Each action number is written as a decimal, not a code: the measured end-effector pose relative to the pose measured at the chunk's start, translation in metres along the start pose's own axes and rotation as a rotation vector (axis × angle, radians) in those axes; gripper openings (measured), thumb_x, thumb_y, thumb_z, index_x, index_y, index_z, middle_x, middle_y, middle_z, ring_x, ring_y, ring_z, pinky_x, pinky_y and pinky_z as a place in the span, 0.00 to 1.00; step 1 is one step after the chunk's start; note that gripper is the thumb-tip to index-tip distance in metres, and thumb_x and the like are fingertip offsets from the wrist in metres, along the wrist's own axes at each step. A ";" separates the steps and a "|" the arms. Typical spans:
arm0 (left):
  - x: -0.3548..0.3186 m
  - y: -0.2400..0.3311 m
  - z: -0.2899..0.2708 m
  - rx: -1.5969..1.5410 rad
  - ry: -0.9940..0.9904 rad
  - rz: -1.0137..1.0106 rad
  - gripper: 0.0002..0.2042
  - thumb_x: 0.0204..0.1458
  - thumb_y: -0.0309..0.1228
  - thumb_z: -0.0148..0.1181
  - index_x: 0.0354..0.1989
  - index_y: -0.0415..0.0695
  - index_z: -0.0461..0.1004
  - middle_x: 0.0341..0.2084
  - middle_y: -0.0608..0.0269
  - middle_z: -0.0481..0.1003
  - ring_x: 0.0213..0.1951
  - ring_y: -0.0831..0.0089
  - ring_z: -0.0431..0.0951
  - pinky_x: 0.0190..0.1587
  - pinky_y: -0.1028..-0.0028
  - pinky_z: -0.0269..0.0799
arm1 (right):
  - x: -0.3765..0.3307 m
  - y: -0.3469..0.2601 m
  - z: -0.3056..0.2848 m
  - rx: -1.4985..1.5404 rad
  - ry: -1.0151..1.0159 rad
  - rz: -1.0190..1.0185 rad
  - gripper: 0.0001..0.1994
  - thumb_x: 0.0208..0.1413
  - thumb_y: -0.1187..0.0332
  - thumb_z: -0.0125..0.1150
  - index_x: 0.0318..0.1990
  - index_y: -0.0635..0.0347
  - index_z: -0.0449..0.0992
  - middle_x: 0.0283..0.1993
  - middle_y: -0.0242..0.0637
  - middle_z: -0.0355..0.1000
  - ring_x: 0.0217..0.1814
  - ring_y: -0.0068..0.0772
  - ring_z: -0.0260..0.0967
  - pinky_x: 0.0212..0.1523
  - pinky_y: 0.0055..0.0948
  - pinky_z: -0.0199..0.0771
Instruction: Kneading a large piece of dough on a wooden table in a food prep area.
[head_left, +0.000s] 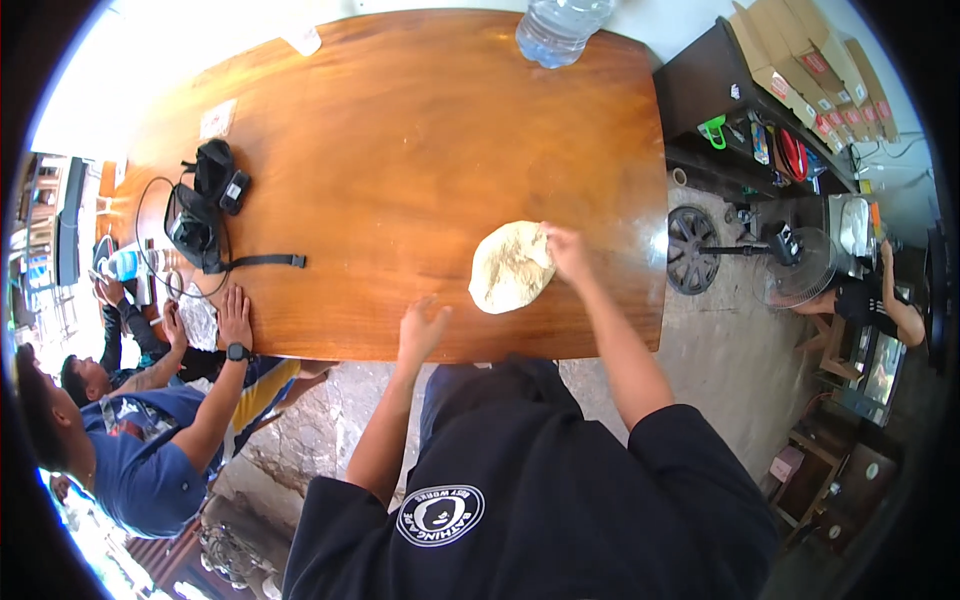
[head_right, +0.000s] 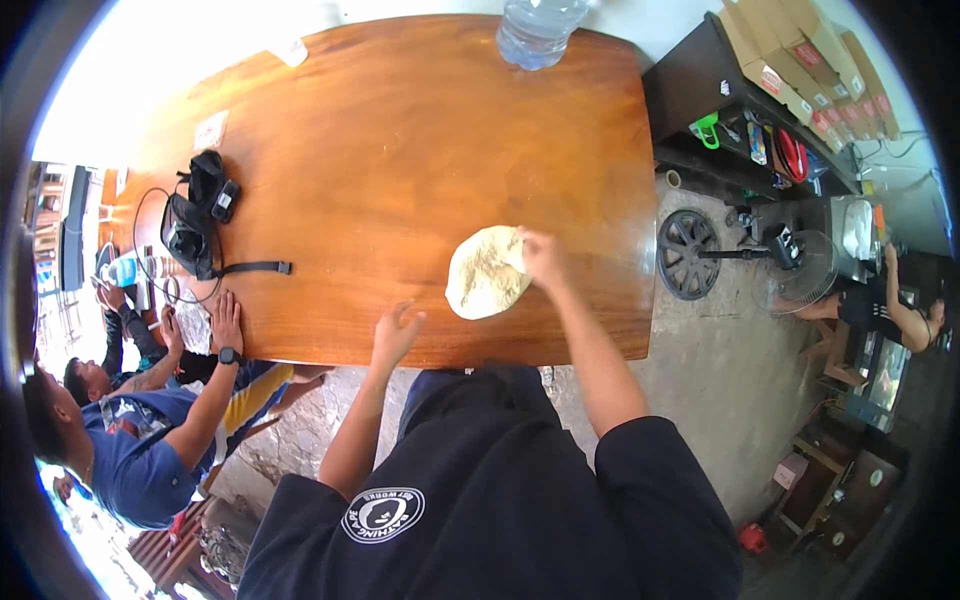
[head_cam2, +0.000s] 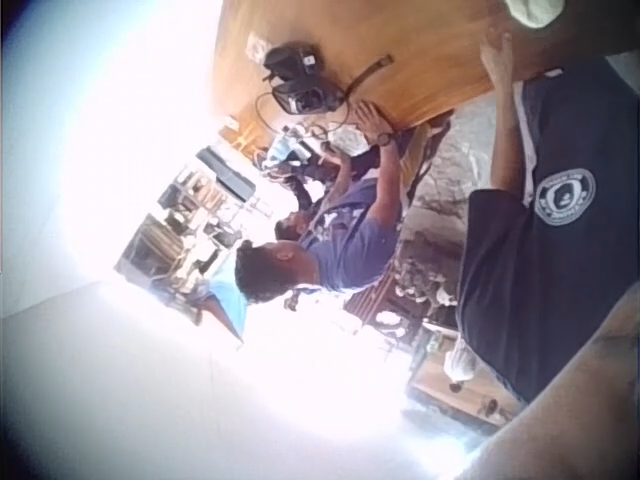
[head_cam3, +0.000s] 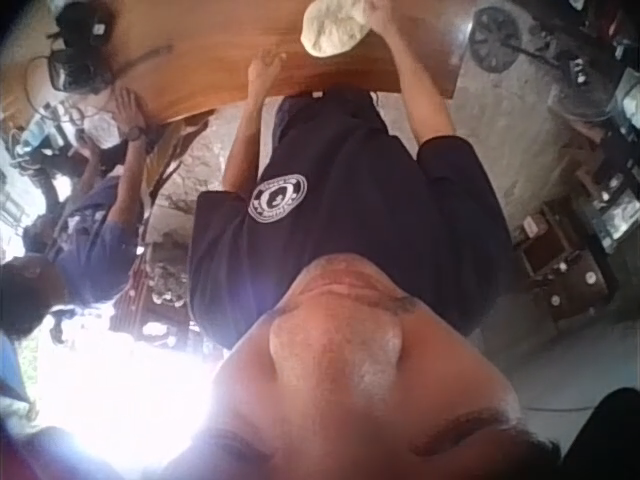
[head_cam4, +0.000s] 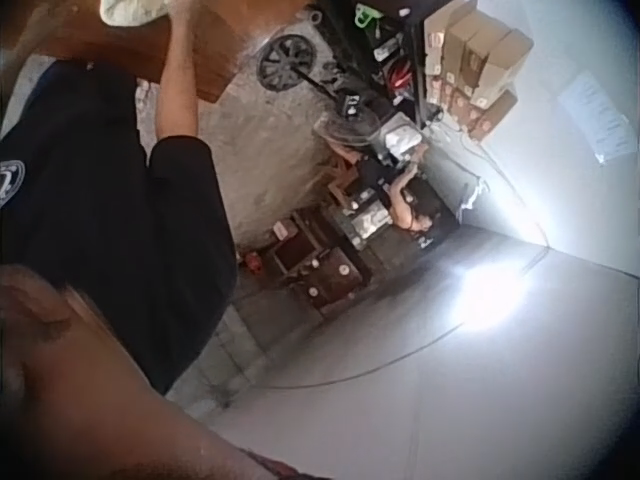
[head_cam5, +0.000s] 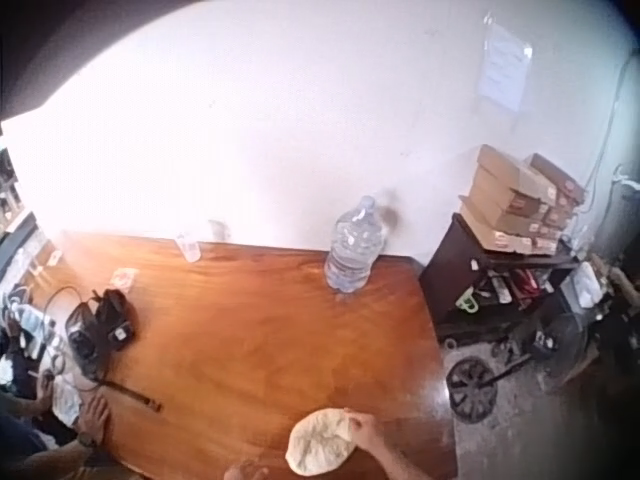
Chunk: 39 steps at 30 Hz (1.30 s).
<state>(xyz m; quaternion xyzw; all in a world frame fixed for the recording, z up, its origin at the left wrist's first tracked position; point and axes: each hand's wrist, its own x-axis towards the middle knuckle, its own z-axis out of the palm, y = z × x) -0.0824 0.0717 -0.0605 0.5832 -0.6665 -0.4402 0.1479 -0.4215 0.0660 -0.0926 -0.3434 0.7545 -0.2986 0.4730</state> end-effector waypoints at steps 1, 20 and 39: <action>0.006 -0.010 -0.008 -0.001 0.002 -0.114 0.24 0.53 0.42 0.65 0.53 0.36 0.75 0.49 0.40 0.77 0.53 0.49 0.77 0.56 0.60 0.71 | -0.017 0.002 0.033 -0.271 0.223 -0.425 0.21 0.57 0.66 0.57 0.58 0.64 0.74 0.61 0.53 0.71 0.65 0.47 0.69 0.64 0.38 0.68; 0.186 0.087 0.066 -0.102 0.151 0.473 0.24 0.66 0.44 0.45 0.61 0.39 0.70 0.64 0.48 0.66 0.67 0.51 0.62 0.68 0.59 0.58 | 0.058 -0.025 0.048 -0.581 0.587 -0.503 0.21 0.68 0.57 0.44 0.61 0.57 0.69 0.65 0.54 0.65 0.67 0.53 0.62 0.66 0.43 0.64; 0.178 0.073 0.089 0.334 0.065 0.616 0.32 0.59 0.48 0.42 0.66 0.40 0.64 0.69 0.50 0.58 0.72 0.52 0.53 0.73 0.52 0.42 | 0.043 -0.022 0.067 -0.782 0.344 -0.570 0.29 0.63 0.56 0.41 0.69 0.59 0.62 0.75 0.46 0.53 0.79 0.50 0.44 0.76 0.52 0.38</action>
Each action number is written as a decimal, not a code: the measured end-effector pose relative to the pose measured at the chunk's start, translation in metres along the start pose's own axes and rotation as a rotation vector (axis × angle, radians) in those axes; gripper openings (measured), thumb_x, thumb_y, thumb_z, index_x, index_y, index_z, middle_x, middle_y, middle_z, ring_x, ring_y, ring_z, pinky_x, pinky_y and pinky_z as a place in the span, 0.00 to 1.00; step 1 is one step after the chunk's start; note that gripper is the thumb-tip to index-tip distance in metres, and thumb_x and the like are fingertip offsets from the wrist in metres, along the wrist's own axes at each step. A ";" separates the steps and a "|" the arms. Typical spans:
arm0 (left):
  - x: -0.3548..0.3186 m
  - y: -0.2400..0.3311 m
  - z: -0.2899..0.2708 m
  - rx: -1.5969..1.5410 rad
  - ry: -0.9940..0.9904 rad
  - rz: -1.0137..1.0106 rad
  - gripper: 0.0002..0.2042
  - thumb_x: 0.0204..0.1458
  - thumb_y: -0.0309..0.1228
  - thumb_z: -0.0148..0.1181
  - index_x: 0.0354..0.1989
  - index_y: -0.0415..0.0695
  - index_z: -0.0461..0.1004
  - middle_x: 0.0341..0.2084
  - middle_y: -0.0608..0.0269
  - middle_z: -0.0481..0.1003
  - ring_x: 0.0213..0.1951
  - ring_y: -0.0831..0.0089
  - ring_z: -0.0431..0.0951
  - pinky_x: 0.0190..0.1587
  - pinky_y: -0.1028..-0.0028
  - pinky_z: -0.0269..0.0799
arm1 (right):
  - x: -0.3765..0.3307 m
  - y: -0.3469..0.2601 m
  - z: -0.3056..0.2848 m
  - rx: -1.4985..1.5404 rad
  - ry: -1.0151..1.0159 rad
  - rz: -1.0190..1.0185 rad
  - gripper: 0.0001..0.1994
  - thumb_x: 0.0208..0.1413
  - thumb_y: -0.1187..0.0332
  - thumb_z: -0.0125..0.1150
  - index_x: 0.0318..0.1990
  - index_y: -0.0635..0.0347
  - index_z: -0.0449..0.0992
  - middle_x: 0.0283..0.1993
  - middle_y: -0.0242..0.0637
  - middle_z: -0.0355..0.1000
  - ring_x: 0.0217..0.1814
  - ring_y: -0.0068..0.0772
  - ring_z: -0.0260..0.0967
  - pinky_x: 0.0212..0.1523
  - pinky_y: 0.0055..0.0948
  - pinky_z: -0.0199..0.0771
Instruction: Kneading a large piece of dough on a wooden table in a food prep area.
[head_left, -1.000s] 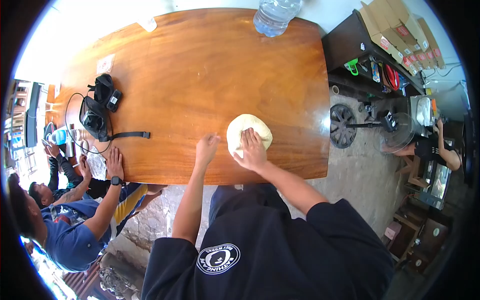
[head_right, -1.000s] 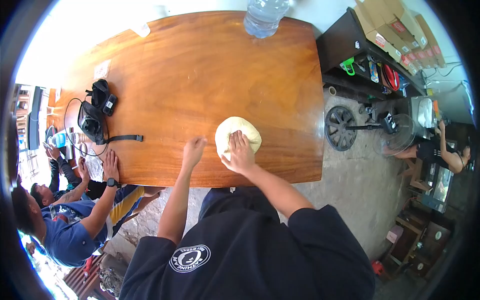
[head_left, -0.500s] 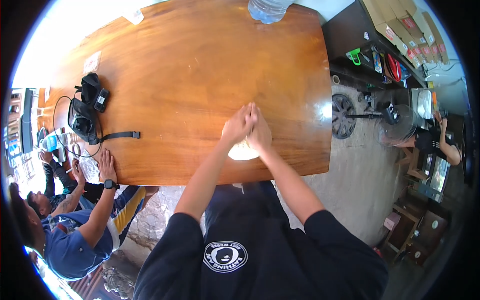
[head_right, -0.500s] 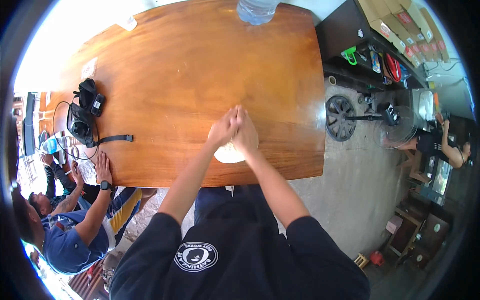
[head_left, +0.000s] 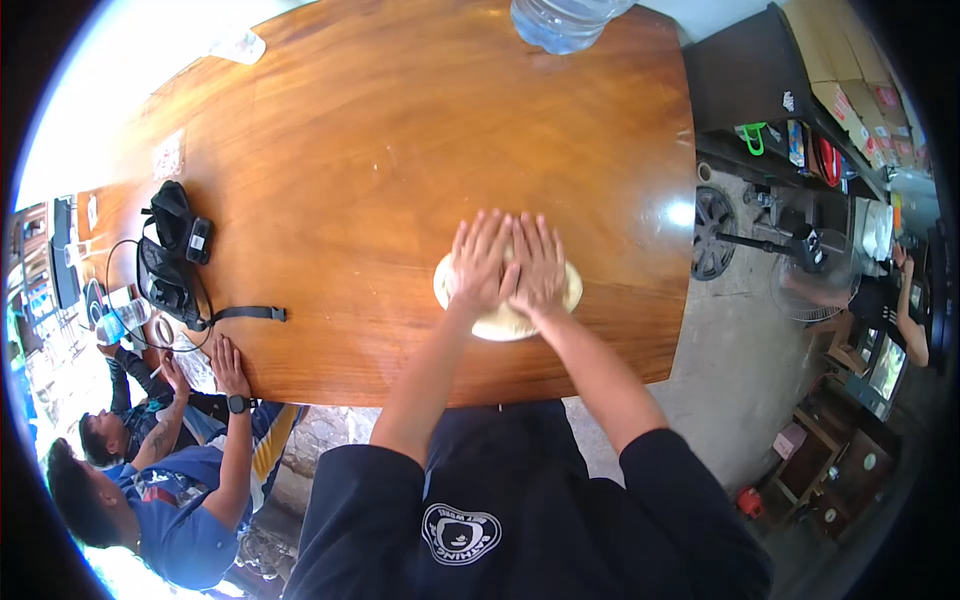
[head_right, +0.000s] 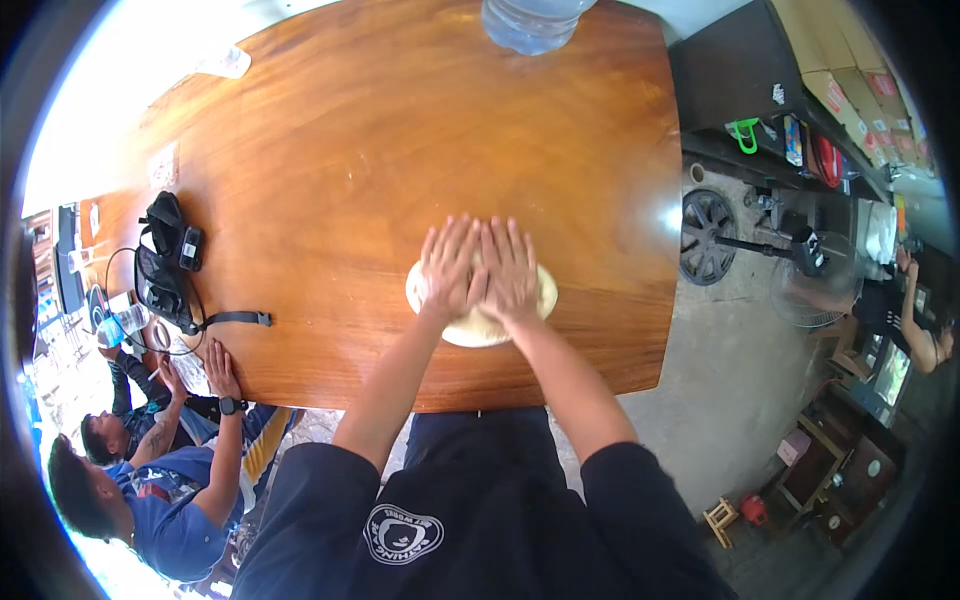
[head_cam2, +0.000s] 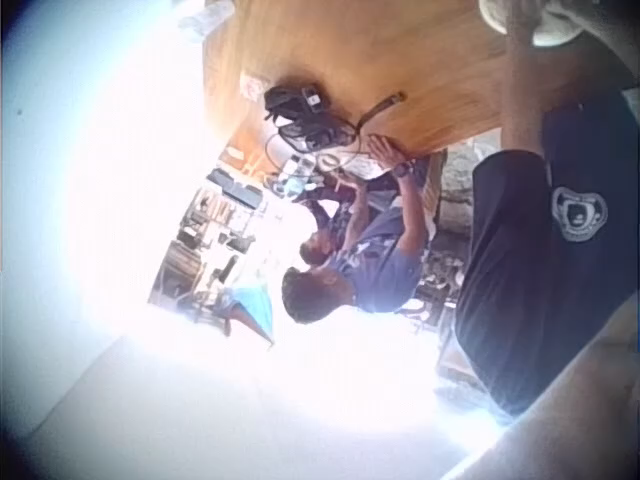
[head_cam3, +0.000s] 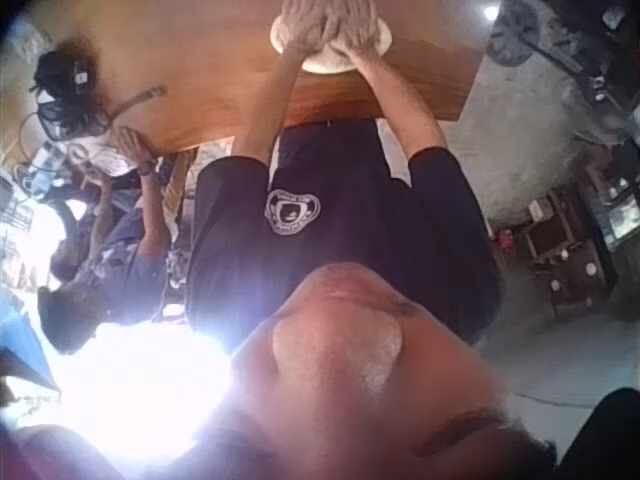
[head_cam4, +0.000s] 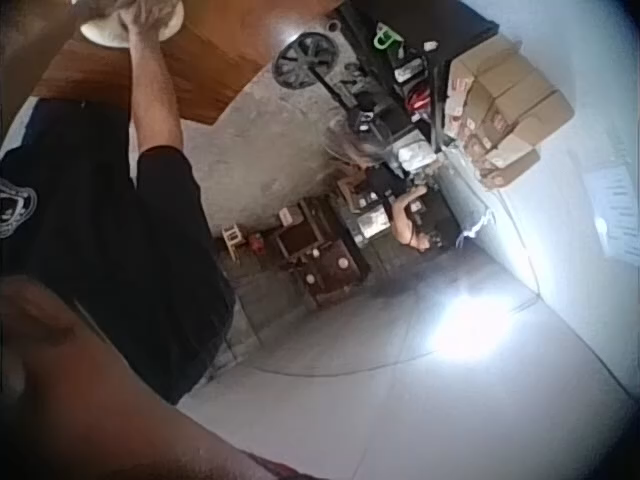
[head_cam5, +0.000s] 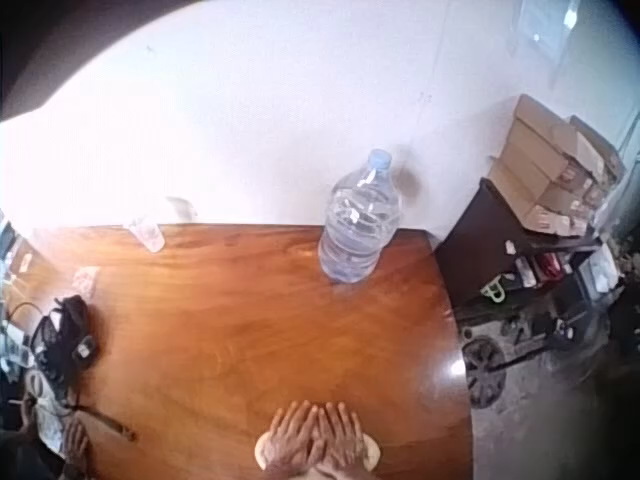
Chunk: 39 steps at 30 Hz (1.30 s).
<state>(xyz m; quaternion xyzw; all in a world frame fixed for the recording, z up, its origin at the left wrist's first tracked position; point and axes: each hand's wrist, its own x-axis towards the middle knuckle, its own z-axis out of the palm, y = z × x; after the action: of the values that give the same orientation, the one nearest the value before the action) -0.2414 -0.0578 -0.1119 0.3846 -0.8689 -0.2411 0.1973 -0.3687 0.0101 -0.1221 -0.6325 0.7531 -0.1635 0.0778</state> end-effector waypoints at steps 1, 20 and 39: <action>0.018 -0.004 -0.002 0.009 -0.004 -0.009 0.32 0.59 0.48 0.42 0.66 0.40 0.64 0.69 0.50 0.58 0.72 0.52 0.53 0.73 0.52 0.42 | 0.026 -0.002 -0.007 -0.017 -0.027 0.004 0.29 0.64 0.56 0.41 0.69 0.58 0.62 0.76 0.46 0.52 0.79 0.50 0.42 0.76 0.51 0.37; -0.144 0.053 -0.054 -0.570 0.036 -0.808 0.28 0.62 0.43 0.53 0.67 0.41 0.63 0.55 0.40 0.72 0.56 0.46 0.73 0.59 0.59 0.68 | -0.050 -0.071 -0.014 0.451 0.129 0.161 0.28 0.63 0.59 0.51 0.65 0.70 0.64 0.69 0.59 0.59 0.76 0.57 0.49 0.72 0.47 0.52; -0.029 -0.055 -0.011 -0.158 0.062 -0.263 0.30 0.67 0.48 0.39 0.71 0.42 0.56 0.69 0.45 0.57 0.71 0.46 0.53 0.74 0.59 0.43 | 0.047 -0.064 0.032 -0.043 0.197 -0.161 0.22 0.64 0.60 0.50 0.62 0.60 0.69 0.63 0.55 0.67 0.68 0.53 0.62 0.67 0.44 0.61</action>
<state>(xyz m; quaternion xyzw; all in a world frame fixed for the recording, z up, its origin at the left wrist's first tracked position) -0.1860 -0.0711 -0.1390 0.4854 -0.7829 -0.3205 0.2206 -0.3077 -0.0495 -0.1261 -0.6732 0.7073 -0.2143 -0.0235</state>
